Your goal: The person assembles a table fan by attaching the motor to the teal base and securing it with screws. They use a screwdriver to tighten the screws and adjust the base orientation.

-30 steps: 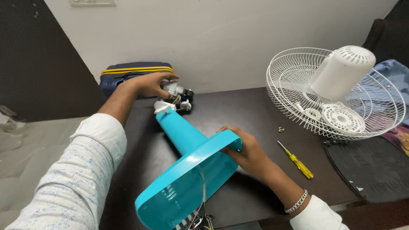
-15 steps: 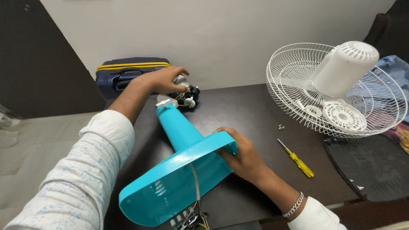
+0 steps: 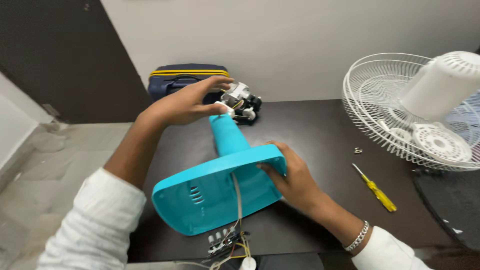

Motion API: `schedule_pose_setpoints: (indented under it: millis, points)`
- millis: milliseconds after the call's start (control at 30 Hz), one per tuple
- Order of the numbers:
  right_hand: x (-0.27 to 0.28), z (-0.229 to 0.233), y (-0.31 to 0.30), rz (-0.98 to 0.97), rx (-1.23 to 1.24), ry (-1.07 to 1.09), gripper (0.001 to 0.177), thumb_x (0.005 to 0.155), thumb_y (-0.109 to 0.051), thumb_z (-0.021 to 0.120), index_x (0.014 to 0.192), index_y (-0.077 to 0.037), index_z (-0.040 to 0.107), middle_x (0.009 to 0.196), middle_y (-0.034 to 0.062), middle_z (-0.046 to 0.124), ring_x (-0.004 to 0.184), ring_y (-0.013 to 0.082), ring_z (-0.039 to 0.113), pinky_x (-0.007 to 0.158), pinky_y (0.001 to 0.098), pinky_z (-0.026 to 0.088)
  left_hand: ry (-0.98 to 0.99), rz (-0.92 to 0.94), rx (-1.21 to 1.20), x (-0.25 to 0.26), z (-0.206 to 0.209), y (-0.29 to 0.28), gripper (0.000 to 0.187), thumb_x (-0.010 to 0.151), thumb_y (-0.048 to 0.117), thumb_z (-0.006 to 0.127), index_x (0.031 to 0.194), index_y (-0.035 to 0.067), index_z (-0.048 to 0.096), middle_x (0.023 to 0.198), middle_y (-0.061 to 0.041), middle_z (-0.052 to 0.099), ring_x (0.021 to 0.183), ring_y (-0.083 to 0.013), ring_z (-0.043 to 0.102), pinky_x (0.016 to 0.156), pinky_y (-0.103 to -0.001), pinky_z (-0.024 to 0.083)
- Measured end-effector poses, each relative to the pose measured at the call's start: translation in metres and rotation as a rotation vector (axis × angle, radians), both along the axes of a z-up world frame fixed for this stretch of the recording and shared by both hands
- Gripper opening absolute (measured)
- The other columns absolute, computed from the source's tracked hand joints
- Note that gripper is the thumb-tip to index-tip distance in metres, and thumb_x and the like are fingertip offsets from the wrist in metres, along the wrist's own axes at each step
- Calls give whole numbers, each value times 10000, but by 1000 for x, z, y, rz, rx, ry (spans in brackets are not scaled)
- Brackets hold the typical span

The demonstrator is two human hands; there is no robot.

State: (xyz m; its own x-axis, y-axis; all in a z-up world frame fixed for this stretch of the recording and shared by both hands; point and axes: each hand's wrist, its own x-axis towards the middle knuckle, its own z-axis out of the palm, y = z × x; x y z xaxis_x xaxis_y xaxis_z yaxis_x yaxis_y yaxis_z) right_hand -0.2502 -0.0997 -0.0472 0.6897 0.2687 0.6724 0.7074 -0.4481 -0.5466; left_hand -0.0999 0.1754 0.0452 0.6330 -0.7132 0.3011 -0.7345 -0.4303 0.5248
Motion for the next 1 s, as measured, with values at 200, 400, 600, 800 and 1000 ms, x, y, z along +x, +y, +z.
schedule_pose_setpoints:
  millis: [200,400,600,800,1000]
  points:
    - [2,2,9,-23,-3,61,379,939,-128,722,1274,-27,578,1096,150,727,1000,282,749,832,378,592,109,118,-324,-100,-24,78,986,926,812,451,1588,91,336,1534,-187,533,1445,-354,524,1195,-486,401]
    - [1,-3,16,-46,8,17,407,941,-135,731,1289,-8,563,1074,171,717,978,295,740,829,393,582,259,194,-610,-184,-92,80,1105,836,745,661,1613,99,213,1575,-218,438,1459,-350,449,1164,-485,397]
    - [-2,-20,18,-48,41,11,468,948,-225,737,1316,0,555,1094,159,697,978,261,716,825,378,573,136,460,-700,-211,-136,46,765,964,365,703,1559,111,296,1451,-194,512,1354,-308,537,1094,-443,488]
    - [25,-27,-2,235,246,95,629,1050,-539,412,1385,-36,586,1188,107,661,1120,196,641,955,352,537,82,287,-928,-198,-144,46,498,1045,113,600,1457,81,324,1276,-165,634,1183,-269,688,961,-431,628]
    - [105,-19,-19,-271,-47,115,664,956,-570,627,1301,-4,588,1226,180,632,1124,293,640,928,458,545,133,337,-936,-195,-145,51,476,1031,96,582,1433,76,329,1252,-150,639,1135,-242,698,900,-419,652]
